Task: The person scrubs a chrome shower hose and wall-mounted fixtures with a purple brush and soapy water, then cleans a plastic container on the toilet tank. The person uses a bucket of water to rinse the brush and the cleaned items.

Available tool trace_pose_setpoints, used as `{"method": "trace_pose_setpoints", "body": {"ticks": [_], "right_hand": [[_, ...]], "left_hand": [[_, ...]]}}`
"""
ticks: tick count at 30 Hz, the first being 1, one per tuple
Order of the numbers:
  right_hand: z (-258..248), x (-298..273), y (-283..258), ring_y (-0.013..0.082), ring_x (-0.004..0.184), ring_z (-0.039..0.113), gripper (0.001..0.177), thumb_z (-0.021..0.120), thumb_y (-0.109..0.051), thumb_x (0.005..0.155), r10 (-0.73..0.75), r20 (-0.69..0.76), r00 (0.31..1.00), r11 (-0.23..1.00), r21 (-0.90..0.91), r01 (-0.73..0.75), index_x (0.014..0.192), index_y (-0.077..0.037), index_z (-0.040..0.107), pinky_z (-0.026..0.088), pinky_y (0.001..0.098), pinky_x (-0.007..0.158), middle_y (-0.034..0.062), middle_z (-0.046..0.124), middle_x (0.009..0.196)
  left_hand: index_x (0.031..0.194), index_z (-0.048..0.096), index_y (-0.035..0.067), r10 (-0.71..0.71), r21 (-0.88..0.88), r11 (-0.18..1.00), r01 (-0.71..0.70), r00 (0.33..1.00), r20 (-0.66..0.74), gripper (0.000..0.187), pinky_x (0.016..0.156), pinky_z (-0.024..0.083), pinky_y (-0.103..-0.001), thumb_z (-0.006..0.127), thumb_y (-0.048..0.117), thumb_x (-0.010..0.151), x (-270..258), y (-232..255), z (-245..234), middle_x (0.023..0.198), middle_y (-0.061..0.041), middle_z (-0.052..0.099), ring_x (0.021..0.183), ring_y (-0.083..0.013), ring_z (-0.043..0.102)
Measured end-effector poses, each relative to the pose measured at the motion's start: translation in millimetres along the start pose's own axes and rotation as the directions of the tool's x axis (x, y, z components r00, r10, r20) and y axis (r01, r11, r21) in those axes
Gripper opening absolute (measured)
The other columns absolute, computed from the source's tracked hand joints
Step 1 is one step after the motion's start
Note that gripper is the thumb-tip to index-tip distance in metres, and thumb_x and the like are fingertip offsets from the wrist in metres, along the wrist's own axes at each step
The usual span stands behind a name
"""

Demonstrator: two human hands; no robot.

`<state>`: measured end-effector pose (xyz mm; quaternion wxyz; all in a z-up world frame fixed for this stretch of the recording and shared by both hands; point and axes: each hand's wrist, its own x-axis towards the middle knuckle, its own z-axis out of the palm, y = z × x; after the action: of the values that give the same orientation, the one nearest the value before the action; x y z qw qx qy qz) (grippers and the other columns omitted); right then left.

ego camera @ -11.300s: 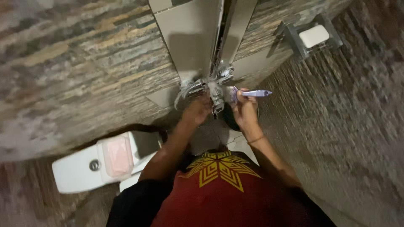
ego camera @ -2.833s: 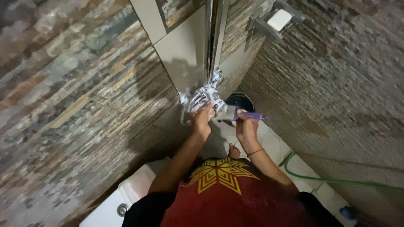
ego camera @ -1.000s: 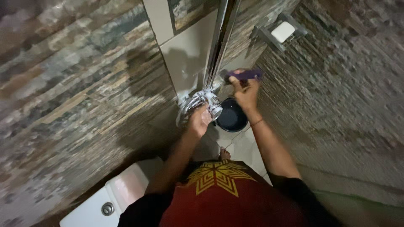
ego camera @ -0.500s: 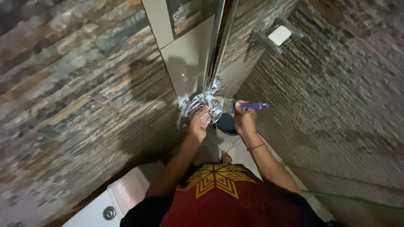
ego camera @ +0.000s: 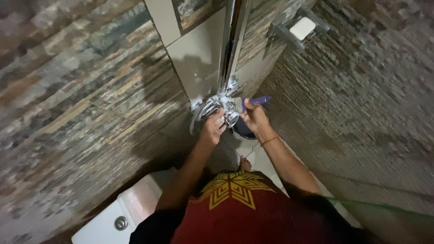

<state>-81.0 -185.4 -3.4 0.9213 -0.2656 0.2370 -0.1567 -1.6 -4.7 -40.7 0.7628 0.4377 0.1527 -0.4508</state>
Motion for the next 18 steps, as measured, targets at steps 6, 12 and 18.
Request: {"method": "trace_pose_setpoints", "body": {"ticks": [6,12,18], "right_hand": [[0.7,-54.7,-19.1,0.0133,0.09,0.064,0.015,0.082,0.0,0.1,-0.496,0.078,0.865,0.791,-0.371,0.487,0.11,-0.006,0.071,0.059,0.032,0.086,0.001,0.063,0.1],[63.3,-138.4,-14.2,0.0218,0.119,0.072,0.022,0.078,-0.009,0.104,-0.567,0.565,0.6,0.126,-0.66,0.74,0.11,-0.008,0.057,0.058,0.0363,0.103,0.0101,0.074,0.127],[21.3,-168.1,13.4,0.0216,0.113,0.07,0.018,0.07,-0.006,0.103,-0.553,0.486,0.677,0.23,-0.691,0.685,0.114,-0.004,0.057,0.059,0.0353,0.092,0.0126,0.072,0.125]], "left_hand": [[0.128,0.067,0.01,0.239,-0.295,0.949,-0.114,0.869,0.433,0.026,0.109,0.047,-0.042,0.068,0.022,0.104,-6.1,-1.7,5.8,0.125,-0.005,0.071,0.118,-0.0208,0.066],[0.136,0.062,0.003,0.342,-0.273,0.933,-0.233,0.811,0.475,0.035,0.106,0.05,-0.041,0.058,0.029,0.113,32.8,-31.5,-4.8,0.127,-0.01,0.071,0.116,-0.0225,0.068],[0.162,0.032,0.011,0.577,-0.125,0.654,-0.746,0.386,0.719,0.097,0.108,0.055,-0.043,0.046,0.079,0.095,16.9,-36.7,1.8,0.148,-0.012,0.058,0.119,-0.0197,0.069]]}}
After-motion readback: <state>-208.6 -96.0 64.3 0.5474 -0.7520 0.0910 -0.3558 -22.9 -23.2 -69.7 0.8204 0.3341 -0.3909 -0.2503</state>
